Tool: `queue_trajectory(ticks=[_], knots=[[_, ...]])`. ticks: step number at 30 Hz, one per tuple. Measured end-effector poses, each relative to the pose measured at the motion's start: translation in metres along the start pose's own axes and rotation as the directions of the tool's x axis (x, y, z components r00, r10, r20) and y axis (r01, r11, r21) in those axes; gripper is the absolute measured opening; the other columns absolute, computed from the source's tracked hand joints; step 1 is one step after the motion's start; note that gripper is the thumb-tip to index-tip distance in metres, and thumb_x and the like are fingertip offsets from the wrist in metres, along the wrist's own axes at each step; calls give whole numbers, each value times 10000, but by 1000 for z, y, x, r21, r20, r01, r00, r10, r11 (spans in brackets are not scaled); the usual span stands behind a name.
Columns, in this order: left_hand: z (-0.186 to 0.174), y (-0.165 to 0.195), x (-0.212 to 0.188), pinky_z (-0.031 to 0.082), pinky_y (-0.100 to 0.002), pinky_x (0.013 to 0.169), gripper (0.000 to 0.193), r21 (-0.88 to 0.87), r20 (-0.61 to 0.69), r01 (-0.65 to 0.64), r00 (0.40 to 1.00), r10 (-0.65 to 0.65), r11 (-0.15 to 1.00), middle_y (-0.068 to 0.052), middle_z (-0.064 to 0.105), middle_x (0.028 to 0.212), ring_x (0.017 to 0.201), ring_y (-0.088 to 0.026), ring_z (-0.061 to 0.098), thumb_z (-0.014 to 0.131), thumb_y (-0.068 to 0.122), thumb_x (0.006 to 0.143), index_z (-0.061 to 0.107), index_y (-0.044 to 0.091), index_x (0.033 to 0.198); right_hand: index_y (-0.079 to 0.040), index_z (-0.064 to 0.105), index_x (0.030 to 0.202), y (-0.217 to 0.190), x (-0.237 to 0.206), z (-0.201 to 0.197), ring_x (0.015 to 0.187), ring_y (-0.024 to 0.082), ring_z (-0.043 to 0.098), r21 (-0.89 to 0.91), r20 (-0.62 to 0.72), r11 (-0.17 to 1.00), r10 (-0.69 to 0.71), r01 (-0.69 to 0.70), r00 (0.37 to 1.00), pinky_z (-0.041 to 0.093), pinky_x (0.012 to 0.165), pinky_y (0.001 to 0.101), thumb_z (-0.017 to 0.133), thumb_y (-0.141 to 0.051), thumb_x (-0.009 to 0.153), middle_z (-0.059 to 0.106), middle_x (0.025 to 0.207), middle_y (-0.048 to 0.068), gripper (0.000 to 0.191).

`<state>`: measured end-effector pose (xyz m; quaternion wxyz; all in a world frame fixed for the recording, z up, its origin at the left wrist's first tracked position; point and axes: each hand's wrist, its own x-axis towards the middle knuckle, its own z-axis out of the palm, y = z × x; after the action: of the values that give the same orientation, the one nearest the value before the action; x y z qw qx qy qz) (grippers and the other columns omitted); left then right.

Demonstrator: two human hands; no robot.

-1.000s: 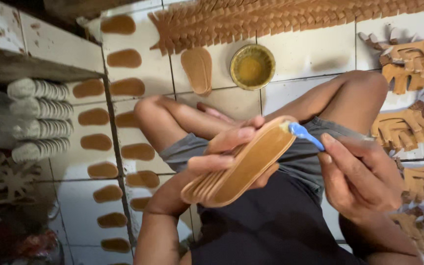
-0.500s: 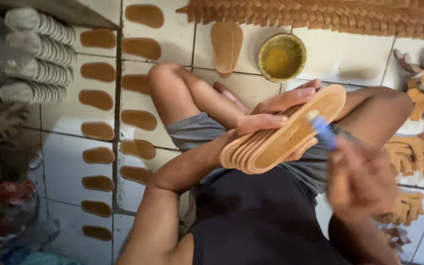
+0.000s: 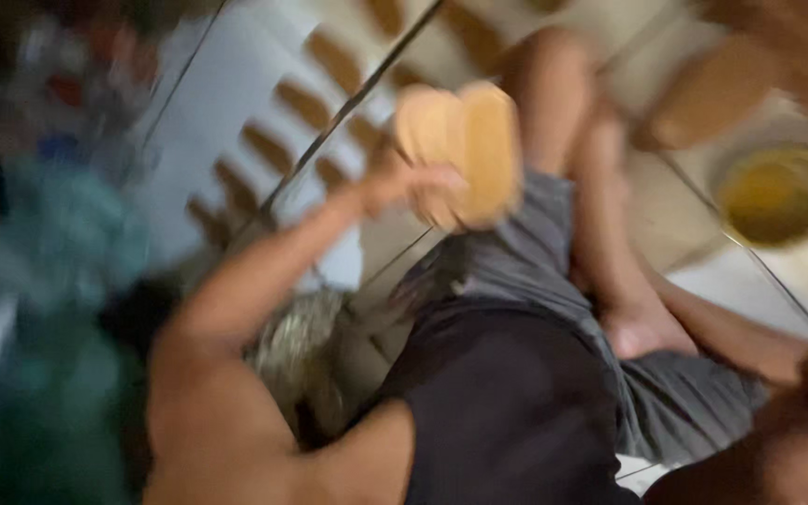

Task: The person sits on the floor and repeatedly applies a yellowish adhesive to the surface of tan shoe insoles using a blue toothbrush. They pick up insoles from a pile, brush the glue on, and place them back down.

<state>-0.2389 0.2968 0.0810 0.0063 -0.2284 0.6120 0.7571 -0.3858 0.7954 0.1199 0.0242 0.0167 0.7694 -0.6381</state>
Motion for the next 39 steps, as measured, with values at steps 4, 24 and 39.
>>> queue_trajectory(ticks=[4,24,39], knots=[[-150,-35,-85,613,-389,944,577,22,-426,427,822,-378,904,-144,763,1219,1120,-282,729,830,206,864,685,-68,1351,77,713,1235,18,14,32,768,139,562,-85,103,977,205,-197,973,420,720,241,671,-62,1044,673,986,92,240],[-189,-157,-215,580,-363,836,469,-316,-659,568,445,-607,760,-101,730,1104,1001,-236,714,763,226,852,653,-2,1247,23,705,1253,47,27,56,790,85,524,-195,164,939,317,-285,934,413,711,218,722,-41,993,612,967,9,268],[152,-6,16,607,-543,928,621,-101,774,522,577,-263,847,-328,665,1159,1052,-419,701,574,376,1124,507,-177,1398,-18,616,1336,-41,41,117,1065,89,671,165,562,985,-59,-42,825,574,913,245,769,-13,872,696,1202,32,488]])
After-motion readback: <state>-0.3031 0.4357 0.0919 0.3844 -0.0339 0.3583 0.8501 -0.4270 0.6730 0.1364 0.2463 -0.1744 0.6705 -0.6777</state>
